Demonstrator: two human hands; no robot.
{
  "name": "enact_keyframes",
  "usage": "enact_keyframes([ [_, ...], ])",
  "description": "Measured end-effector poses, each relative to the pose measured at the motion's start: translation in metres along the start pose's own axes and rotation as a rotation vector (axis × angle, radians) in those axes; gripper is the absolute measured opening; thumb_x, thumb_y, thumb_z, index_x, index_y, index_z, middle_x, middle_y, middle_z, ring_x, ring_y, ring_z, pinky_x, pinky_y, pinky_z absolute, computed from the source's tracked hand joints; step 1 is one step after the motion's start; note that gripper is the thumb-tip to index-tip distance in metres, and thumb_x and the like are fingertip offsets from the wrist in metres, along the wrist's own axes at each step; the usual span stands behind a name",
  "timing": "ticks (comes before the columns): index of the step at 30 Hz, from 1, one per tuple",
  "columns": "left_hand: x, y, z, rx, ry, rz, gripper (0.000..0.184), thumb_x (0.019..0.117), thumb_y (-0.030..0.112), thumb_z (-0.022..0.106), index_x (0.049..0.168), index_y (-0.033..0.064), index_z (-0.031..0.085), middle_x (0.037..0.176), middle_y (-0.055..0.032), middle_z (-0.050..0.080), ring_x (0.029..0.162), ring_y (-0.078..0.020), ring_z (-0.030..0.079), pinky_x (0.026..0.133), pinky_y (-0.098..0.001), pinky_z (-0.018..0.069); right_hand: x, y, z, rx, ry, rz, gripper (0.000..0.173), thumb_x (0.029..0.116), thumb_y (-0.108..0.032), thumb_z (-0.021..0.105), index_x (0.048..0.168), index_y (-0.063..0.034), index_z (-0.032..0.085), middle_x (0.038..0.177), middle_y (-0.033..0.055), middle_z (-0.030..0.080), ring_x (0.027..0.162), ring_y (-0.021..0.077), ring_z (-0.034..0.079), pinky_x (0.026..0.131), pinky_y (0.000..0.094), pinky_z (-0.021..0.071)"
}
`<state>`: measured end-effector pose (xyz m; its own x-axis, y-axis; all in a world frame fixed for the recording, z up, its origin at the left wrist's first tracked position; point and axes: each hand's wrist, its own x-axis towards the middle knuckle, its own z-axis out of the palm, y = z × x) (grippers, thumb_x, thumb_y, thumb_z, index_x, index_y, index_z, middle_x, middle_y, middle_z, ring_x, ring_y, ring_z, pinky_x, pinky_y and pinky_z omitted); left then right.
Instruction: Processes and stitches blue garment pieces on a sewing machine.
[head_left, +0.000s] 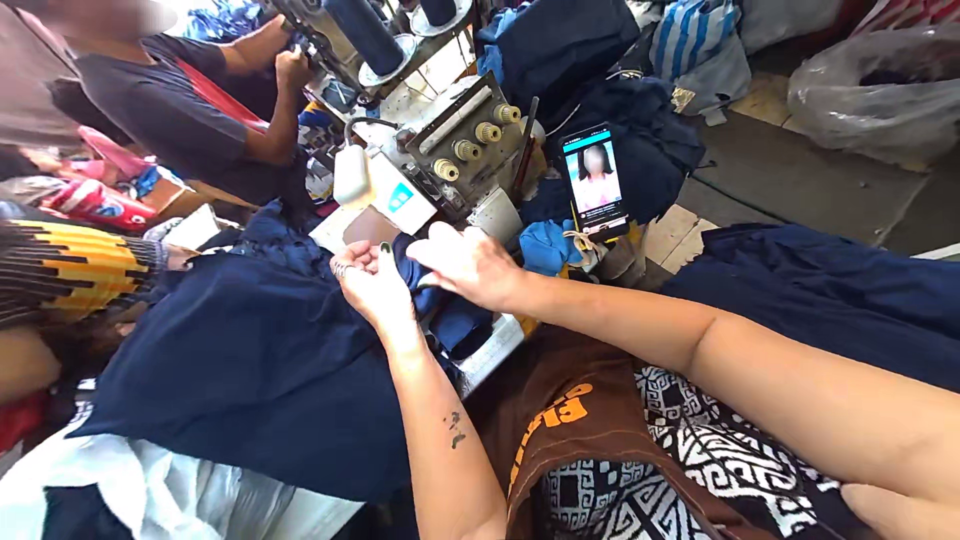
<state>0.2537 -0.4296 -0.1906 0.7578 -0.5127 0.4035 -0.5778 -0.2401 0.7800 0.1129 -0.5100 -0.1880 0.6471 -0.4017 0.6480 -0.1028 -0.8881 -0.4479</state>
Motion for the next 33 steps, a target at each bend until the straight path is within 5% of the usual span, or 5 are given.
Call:
enact_keyframes([
  [4,-0.017,0.007,-0.014,-0.224,0.108,-0.016,0.033,0.1008,0.014,0.061,0.128,-0.0029,0.054,0.113,-0.0085,0.061,0.097,-0.0088,0.062,0.087,-0.0262,0.0539,0.019,-0.012,0.003,-0.023,-0.364,-0.021,0.017,0.0985,-0.014,0.066,0.111,-0.0036,0.070,0.122,0.0211,0.063,0.093,0.0386,0.068,0.074,0.0525,0.0566],
  [12,-0.045,0.035,-0.047,-0.343,0.230,0.077,0.018,0.0985,0.006,0.064,0.114,-0.0005,0.059,0.101,-0.0014,0.063,0.091,-0.0071,0.064,0.083,-0.0249,0.0556,0.017,-0.002,0.013,0.469,-0.087,0.091,0.014,0.0967,-0.011,0.065,0.097,0.0011,0.071,0.090,0.0142,0.069,0.083,0.0245,0.068,0.073,0.0444,0.0557],
  [16,-0.054,0.029,-0.035,-0.317,0.205,0.171,0.023,0.0966,0.003,0.065,0.117,-0.0039,0.056,0.105,-0.0051,0.064,0.094,-0.0090,0.065,0.084,-0.0276,0.0575,0.030,-0.009,-0.022,0.977,-0.223,0.544,0.011,0.0987,-0.006,0.062,0.106,0.0021,0.058,0.063,0.0034,0.051,0.043,0.0070,0.044,0.041,0.0210,0.0413],
  [25,-0.035,0.012,0.005,-0.101,0.024,0.447,0.023,0.0944,0.008,0.069,0.117,0.0050,0.071,0.121,-0.0090,0.070,0.121,-0.0211,0.061,0.106,-0.0398,0.0464,0.033,0.002,-0.051,1.146,-0.270,0.526,0.025,0.0961,0.002,0.061,0.118,-0.0062,0.053,0.070,-0.0002,0.057,0.045,0.0020,0.040,0.041,0.0165,0.0335],
  [33,-0.022,0.030,-0.043,0.170,-0.304,0.629,0.030,0.0986,0.024,0.065,0.075,0.0058,0.065,0.077,-0.0082,0.062,0.088,-0.0258,0.058,0.089,-0.0461,0.0411,0.017,0.023,-0.032,0.527,-0.316,0.129,0.033,0.0829,0.011,0.063,0.114,0.0014,0.070,0.119,0.0161,0.067,0.113,0.0247,0.063,0.097,0.0409,0.0534],
])
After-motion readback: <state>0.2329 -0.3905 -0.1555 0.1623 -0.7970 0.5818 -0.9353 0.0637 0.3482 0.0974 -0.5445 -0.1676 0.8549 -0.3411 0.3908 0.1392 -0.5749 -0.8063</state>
